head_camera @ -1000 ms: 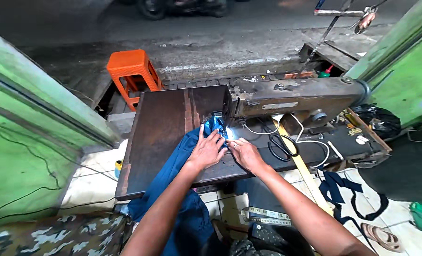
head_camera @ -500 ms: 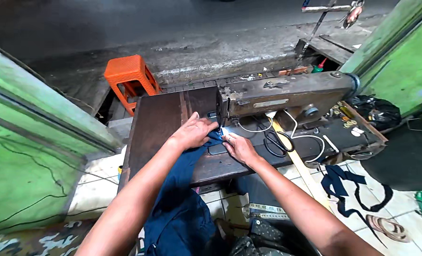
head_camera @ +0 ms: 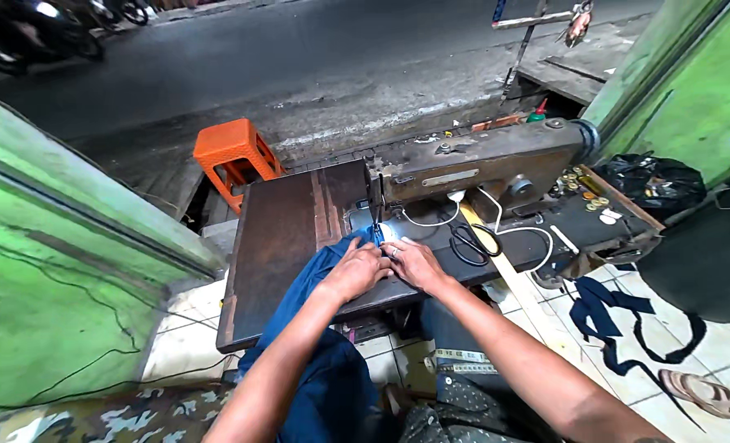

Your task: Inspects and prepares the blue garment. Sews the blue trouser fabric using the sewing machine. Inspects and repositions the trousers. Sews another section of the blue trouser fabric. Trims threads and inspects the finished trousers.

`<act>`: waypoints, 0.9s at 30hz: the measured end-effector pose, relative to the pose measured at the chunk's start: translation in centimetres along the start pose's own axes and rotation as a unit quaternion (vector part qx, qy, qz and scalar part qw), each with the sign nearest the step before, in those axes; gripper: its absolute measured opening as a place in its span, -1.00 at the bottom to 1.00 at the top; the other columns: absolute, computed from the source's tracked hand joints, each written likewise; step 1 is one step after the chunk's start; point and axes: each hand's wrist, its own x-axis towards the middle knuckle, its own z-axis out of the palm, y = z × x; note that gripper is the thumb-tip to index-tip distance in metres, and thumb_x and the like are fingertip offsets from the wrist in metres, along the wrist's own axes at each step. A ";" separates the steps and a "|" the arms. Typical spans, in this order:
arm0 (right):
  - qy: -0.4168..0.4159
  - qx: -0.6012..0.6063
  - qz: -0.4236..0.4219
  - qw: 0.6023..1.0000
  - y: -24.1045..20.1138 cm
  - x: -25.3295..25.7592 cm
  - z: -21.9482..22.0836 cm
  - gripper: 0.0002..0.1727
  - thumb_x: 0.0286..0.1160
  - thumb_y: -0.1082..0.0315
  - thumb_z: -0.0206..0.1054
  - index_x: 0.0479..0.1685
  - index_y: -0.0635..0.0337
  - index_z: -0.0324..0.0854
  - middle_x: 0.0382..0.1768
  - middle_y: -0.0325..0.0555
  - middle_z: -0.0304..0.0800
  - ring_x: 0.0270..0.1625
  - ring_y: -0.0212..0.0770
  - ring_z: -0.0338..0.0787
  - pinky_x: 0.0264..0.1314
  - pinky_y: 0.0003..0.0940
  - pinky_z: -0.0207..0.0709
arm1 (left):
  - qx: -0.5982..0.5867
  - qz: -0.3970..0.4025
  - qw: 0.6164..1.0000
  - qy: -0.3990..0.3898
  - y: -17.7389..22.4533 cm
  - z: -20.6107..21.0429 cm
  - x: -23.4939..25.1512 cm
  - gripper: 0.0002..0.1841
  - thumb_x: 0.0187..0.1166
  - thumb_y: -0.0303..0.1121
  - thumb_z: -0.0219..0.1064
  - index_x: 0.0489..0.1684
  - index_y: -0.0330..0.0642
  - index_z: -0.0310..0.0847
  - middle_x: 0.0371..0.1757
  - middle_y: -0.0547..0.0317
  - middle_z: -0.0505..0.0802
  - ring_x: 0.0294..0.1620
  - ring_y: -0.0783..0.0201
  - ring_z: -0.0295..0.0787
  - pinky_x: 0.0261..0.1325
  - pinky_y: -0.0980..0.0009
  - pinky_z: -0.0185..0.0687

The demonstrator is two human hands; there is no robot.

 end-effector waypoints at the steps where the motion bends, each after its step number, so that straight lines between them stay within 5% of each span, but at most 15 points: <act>1: 0.035 0.001 -0.023 0.999 -0.1 -0.8 0.3 -0.65 0.63 0.32 0.26 0.29 0.12 0.78 0.33 -0.07 0.82 0.30 0.04 0.81 0.35 0.01 0.66 | -0.016 -0.001 1.000 0.012 0.3 0.6 0.1 -0.56 0.85 -0.07 0.07 0.07 -0.22 0.79 0.09 -0.11 0.85 0.41 -0.08 0.68 0.76 -0.27 0.04; 6: 0.103 -0.011 -0.061 0.993 -0.2 -3.4 1.3 -0.71 0.53 0.43 0.29 0.08 0.16 0.88 0.27 -0.10 0.88 0.23 0.01 0.86 0.34 -0.07 0.67 | -0.020 -0.001 0.999 0.025 1.2 2.0 0.2 -0.59 0.82 -0.12 0.14 0.07 -0.29 0.79 0.06 -0.16 0.87 0.29 -0.09 0.77 0.70 -0.08 0.25; 9: 0.098 0.005 -0.053 0.994 -0.1 -3.6 1.3 -0.70 0.53 0.45 0.27 0.05 0.12 0.90 0.24 -0.11 0.89 0.27 0.00 0.84 0.38 -0.09 0.64 | 0.007 -0.022 0.999 0.049 1.5 2.0 -0.3 -0.61 0.75 -0.16 0.24 0.22 -0.31 0.73 0.24 -0.18 0.80 0.44 -0.10 0.66 0.65 0.03 0.38; 16: 0.139 -0.021 -0.066 0.988 0.2 -3.8 2.1 -0.71 0.62 0.36 0.27 0.09 0.08 0.90 0.20 -0.15 0.92 0.22 -0.04 0.88 0.35 -0.12 0.67 | 0.042 -0.054 0.994 0.081 0.5 3.7 -1.5 -0.50 0.78 -0.01 0.16 0.27 -0.31 0.68 0.42 -0.08 0.77 0.69 -0.04 0.45 0.77 -0.10 0.10; 27: 0.131 -0.031 -0.079 0.988 0.3 -3.6 2.0 -0.70 0.62 0.39 0.24 0.08 0.05 0.90 0.20 -0.21 0.92 0.21 -0.06 0.87 0.30 -0.14 0.67 | 0.013 -0.045 0.992 0.117 0.0 5.0 -1.8 -0.50 0.79 -0.01 0.13 0.30 -0.27 0.70 0.42 -0.07 0.77 0.68 -0.01 0.47 0.76 -0.08 0.15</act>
